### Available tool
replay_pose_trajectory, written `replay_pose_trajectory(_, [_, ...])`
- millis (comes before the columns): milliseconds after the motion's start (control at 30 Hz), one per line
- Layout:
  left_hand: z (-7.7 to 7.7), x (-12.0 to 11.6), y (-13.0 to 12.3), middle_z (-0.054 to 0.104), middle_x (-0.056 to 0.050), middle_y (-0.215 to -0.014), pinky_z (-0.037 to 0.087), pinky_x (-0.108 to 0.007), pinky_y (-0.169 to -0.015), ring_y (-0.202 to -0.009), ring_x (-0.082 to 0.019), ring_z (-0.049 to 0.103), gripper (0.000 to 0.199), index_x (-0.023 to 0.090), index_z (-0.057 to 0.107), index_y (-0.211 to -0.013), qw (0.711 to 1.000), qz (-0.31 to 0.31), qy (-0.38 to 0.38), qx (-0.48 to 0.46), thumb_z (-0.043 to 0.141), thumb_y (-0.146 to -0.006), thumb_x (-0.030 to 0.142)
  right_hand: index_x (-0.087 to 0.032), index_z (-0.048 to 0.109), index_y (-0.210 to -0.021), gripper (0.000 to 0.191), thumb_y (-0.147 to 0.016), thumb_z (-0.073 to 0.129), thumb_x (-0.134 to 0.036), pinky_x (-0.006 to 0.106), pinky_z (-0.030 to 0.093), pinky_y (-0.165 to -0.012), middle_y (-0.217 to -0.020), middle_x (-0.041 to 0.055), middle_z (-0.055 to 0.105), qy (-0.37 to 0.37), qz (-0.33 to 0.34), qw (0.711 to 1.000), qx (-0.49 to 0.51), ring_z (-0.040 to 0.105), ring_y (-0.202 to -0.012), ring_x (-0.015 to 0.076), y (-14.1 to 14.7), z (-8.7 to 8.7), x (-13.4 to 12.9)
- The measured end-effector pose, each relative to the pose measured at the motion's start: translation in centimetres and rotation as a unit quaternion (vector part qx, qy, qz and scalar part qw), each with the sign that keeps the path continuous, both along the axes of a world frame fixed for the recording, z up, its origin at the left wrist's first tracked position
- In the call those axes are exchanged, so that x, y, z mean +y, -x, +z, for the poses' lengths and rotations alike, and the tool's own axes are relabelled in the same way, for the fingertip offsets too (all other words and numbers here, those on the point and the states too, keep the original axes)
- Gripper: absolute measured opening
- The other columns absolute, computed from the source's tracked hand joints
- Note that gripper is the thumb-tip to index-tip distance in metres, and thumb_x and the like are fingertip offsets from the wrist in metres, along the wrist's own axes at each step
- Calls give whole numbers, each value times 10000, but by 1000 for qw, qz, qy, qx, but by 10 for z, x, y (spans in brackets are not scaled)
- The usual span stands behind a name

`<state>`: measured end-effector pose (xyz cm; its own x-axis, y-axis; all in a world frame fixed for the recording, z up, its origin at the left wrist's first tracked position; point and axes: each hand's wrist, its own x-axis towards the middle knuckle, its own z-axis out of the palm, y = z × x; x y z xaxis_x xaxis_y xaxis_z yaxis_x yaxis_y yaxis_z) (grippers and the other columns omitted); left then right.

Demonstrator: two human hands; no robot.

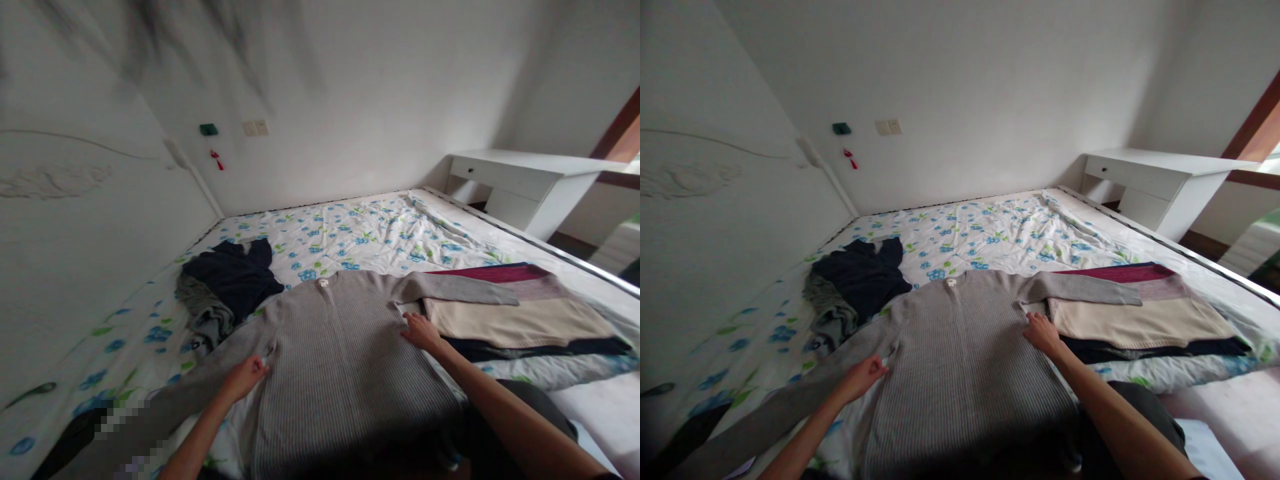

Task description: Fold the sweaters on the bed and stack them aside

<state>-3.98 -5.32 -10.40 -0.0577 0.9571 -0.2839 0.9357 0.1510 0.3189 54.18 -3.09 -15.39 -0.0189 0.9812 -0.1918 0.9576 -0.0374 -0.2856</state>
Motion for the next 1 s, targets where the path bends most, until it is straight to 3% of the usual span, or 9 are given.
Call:
replay_pose_trajectory(167, [-6, 18, -30, 846, -133, -1356, 575, -435, -1162, -1281, -320, 775, 454, 247, 771, -1304, 995, -58, -81, -19, 552, -997, 499, -151, 538, -1760, 735, -1073, 689, -363, 483, 418, -1363, -1841, 216, 487, -42, 33, 998, 23, 445, -1715, 384, 44, -24, 5])
replay_pose_trajectory(233, [-17, 26, -44, 739, -146, -1637, 459, -468, -1342, -1538, -327, 653, 567, 240, 761, -1481, 989, -110, -98, -17, 530, -1042, 514, -126, 515, -1778, 749, -1086, 667, -367, 530, 321, -1429, -1896, 217, 403, -61, 44, 997, 25, 325, -1781, 399, 59, -35, 8])
replay_pose_trajectory(333, [-39, 38, -56, 550, -107, -1853, 321, -574, -1439, -1753, -358, 426, 654, 269, 671, -1685, 987, -139, -76, 40, 483, -1108, 512, -125, 500, -1794, 725, -1125, 591, -389, 575, 227, -1468, -1908, 211, 386, -87, 57, 994, 40, 252, -1812, 390, 67, -49, 13])
replay_pose_trajectory(433, [-57, 50, -51, 385, -79, -1945, 288, -694, -1425, -1809, -413, 310, 701, 333, 518, -1816, 988, -94, -42, 118, 422, -1153, 540, -148, 458, -1824, 731, -1163, 513, -454, 592, 208, -1472, -1917, 189, 382, -69, 29, 996, 53, 255, -1816, 353, 63, -61, 15])
replay_pose_trajectory(567, [-64, 76, -33, 262, -104, -1984, 272, -707, -1425, -1815, -458, 274, 747, 305, 404, -1872, 985, 0, -25, 173, 336, -1174, 561, -145, 367, -1871, 792, -1183, 444, -530, 590, 164, -1478, -1951, 169, 305, -41, -5, 998, 53, 218, -1832, 311, 57, -73, 16])
replay_pose_trajectory(733, [-65, 119, -35, 369, -344, -1890, 299, -856, -1336, -1727, -613, 371, 788, 78, 484, -1813, 982, 83, -58, 159, 396, -1145, 486, -156, 367, -1876, 794, -1181, 416, -537, 570, 124, -1486, -1964, 146, 273, -58, -5, 997, 42, 194, -1840, 299, 59, -84, 14])
replay_pose_trajectory(800, [-67, 138, -53, 371, -393, -1868, 247, -854, -1365, -1746, -619, 320, 788, -21, 478, -1783, 981, 60, -103, 151, 432, -1123, 408, -158, 373, -1874, 793, -1178, 414, -536, 566, 115, -1488, -1964, 144, 273, -63, -4, 997, 41, 201, -1839, 298, 60, -87, 13])
replay_pose_trajectory(867, [-71, 158, -81, 334, -345, -1907, 199, -746, -1442, -1793, -538, 269, 768, -19, 469, -1786, 981, 11, -145, 131, 439, -1120, 363, -164, 374, -1875, 794, -1176, 416, -537, 568, 119, -1489, -1961, 141, 282, -66, -6, 997, 42, 214, -1836, 299, 61, -88, 13])
replay_pose_trajectory(1000, [-79, 195, -137, 332, -109, -1968, 187, -602, -1488, -1824, -387, 267, 697, 227, 489, -1830, 973, -159, -148, 81, 444, -1162, 422, -176, 378, -1876, 793, -1177, 414, -548, 568, 126, -1493, -1958, 131, 294, -70, -8, 997, 40, 227, -1834, 303, 61, -89, 13])
